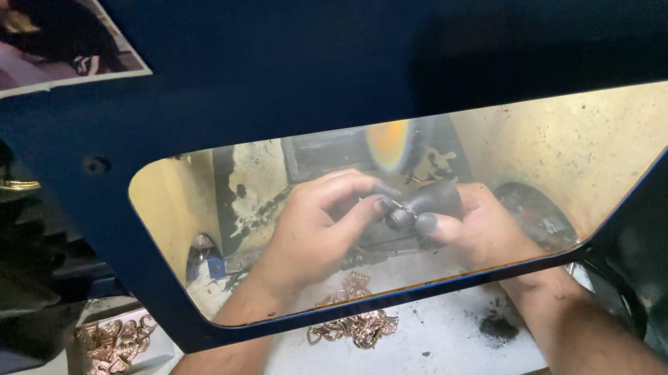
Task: Polishing small jewelry pieces using a bench polisher
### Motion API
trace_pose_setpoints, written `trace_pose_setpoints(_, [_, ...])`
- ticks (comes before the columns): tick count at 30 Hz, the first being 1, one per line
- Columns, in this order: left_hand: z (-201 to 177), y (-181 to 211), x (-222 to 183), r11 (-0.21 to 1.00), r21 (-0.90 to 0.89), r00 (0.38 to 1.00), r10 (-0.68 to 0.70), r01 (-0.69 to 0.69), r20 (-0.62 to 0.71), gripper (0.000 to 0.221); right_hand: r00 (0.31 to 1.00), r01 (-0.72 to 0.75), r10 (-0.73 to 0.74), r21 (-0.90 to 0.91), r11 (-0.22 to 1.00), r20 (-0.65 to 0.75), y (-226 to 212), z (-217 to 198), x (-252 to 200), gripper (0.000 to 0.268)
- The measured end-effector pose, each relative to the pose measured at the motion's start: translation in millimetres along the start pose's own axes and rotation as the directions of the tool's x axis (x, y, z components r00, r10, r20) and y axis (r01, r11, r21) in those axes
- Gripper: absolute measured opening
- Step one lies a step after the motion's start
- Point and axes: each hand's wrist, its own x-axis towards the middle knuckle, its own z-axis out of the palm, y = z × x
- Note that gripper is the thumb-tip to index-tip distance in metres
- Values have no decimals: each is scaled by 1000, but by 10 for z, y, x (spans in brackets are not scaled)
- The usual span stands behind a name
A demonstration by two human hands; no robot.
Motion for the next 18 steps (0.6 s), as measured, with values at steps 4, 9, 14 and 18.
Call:
trace_pose_setpoints(4, [14,-66,0,973,-92,977,-213,213,15,15,995,-69,73,57,996,-71,-59,60,23,25])
trace_pose_setpoints(9, [56,-220,-2,927,-135,932,-358,349,-53,19,990,-32,36,32,999,-136,-287,143,41,24])
trace_pose_setpoints(14, [118,-252,38,906,-159,905,-411,393,-105,25,975,-58,60,15,998,-215,-390,261,59,22])
trace_pose_setpoints(18, [138,-334,37,889,-208,881,-442,407,-168,30,961,-49,32,-57,997,-274,-488,344,139,19])
